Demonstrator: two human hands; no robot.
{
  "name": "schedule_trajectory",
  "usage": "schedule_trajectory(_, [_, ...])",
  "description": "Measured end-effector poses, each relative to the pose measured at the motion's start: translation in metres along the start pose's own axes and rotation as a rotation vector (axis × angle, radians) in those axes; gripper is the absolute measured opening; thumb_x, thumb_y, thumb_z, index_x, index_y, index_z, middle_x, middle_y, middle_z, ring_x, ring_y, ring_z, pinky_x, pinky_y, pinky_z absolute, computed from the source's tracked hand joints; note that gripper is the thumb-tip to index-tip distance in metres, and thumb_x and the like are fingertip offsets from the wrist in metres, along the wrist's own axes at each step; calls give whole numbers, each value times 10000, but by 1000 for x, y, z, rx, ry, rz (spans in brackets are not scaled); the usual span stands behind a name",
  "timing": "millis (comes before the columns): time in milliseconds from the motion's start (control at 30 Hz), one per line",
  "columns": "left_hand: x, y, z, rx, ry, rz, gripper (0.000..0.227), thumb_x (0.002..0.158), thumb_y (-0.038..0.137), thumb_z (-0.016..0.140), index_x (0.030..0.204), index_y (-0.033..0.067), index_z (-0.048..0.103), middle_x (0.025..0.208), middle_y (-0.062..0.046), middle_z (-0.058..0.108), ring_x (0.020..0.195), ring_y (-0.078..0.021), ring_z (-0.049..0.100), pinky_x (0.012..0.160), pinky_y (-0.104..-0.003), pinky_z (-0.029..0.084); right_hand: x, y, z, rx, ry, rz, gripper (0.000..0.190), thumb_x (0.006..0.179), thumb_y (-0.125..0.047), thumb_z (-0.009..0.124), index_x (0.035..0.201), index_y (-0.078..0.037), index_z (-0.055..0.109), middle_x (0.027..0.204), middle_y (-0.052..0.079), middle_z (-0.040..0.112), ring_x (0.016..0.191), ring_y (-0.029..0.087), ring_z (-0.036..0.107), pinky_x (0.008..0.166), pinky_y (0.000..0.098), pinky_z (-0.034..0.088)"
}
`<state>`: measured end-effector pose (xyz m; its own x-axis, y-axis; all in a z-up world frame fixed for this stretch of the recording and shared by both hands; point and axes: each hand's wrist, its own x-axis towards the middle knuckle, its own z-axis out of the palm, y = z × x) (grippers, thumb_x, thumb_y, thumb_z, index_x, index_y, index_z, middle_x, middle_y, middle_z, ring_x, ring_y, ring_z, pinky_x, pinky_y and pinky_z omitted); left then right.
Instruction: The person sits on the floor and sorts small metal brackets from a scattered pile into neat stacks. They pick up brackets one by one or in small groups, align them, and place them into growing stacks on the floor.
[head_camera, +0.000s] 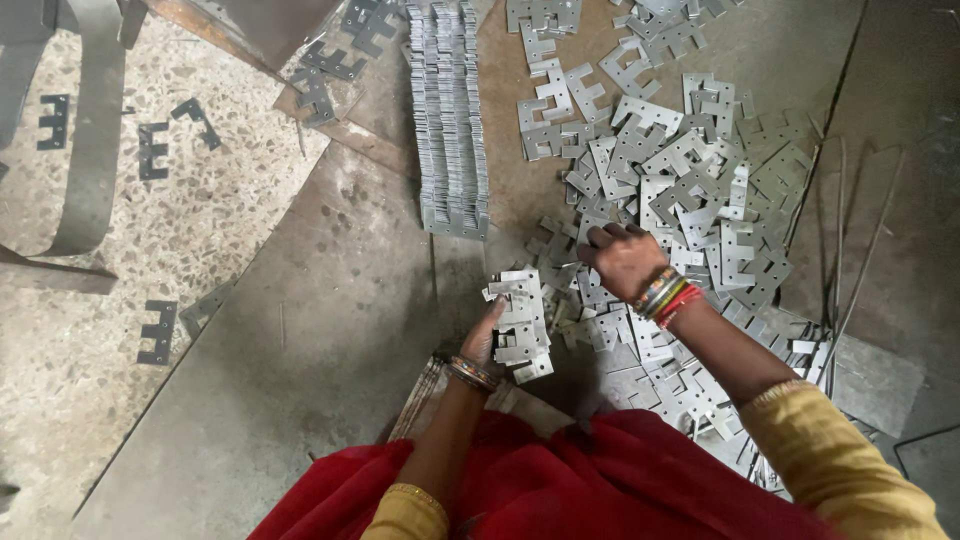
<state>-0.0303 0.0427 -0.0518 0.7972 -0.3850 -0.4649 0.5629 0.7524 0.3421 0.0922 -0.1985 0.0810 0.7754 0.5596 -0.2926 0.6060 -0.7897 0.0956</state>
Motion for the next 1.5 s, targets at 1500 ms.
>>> schedule_trajectory(1500, [31,-14,-41,124,30,-111,463,956,313,647,1322,29,646,1172,-70,755,993,-173,746,875,-336,619,28,53,55,225,135,240,601,739,-234,762,1328,-180,656,1297,179,660,1213,421,585,993,554,482])
